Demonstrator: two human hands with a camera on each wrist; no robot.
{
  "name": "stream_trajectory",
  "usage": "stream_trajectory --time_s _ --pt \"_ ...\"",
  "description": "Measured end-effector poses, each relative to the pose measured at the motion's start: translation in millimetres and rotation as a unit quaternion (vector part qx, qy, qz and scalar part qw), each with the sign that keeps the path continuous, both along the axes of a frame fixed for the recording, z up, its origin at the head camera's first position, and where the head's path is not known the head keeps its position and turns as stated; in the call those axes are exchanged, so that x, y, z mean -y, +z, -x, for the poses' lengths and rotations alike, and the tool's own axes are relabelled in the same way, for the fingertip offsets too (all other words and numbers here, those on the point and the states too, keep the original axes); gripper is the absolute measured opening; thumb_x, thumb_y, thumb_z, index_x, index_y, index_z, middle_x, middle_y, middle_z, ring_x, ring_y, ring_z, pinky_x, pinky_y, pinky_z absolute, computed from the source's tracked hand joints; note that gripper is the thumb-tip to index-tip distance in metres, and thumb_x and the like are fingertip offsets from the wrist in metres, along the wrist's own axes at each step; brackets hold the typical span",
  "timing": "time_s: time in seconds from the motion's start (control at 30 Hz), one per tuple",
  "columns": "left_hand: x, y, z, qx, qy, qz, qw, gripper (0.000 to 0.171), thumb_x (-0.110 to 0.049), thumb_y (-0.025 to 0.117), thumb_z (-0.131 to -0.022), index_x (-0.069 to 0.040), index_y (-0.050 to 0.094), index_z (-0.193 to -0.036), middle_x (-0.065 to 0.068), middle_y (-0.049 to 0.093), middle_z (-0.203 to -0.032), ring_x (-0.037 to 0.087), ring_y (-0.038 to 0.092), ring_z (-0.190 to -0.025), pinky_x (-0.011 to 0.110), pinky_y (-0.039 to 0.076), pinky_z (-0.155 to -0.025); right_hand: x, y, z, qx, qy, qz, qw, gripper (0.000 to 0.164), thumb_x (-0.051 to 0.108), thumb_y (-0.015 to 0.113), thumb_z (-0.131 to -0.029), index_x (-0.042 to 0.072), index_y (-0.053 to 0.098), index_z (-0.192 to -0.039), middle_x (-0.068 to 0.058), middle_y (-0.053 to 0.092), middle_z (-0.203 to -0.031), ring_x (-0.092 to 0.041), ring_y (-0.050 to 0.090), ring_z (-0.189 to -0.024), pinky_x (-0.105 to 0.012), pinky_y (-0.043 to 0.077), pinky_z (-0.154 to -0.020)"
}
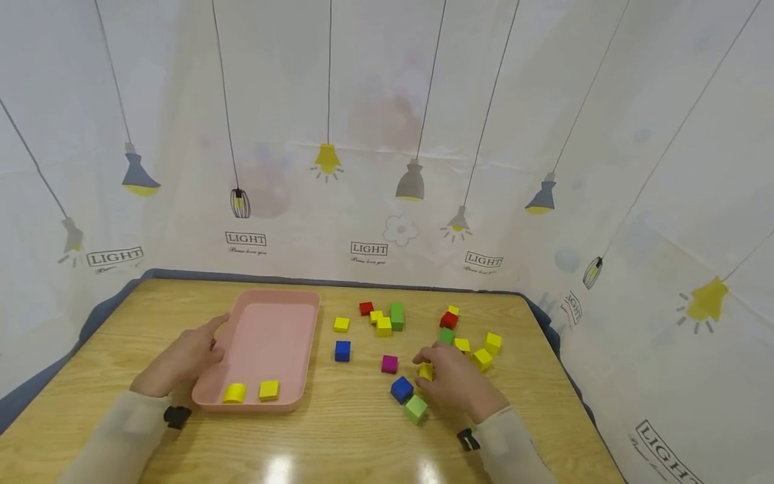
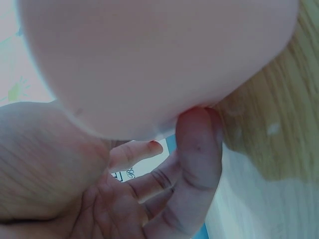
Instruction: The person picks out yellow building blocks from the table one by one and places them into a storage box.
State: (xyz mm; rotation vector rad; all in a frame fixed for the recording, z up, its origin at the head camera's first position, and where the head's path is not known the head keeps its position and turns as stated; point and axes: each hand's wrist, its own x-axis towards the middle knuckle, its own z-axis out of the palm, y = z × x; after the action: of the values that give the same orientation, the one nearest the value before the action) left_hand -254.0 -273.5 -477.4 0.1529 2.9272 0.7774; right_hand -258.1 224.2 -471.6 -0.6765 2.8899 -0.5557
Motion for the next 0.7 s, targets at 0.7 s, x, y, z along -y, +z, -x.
stream_trajectory --time_s 0.7 --pt "-1.5 1.5 0.1 -0.007 -0.004 0.010 0.9999 0.069 -0.005 0.061 -0.097 0.008 0.024 -0.153 0.032 0.059 -0.123 0.032 0.062 -0.099 0.056 0.049 -0.091 -2.0 -1.6 -0.5 0.000 0.027 -0.006 1.000 0.039 0.023 0.081 -0.085 0.012 0.069 -0.120 0.003 0.061 -0.104 -0.020 0.054 -0.085 -0.035 0.047 -0.074"
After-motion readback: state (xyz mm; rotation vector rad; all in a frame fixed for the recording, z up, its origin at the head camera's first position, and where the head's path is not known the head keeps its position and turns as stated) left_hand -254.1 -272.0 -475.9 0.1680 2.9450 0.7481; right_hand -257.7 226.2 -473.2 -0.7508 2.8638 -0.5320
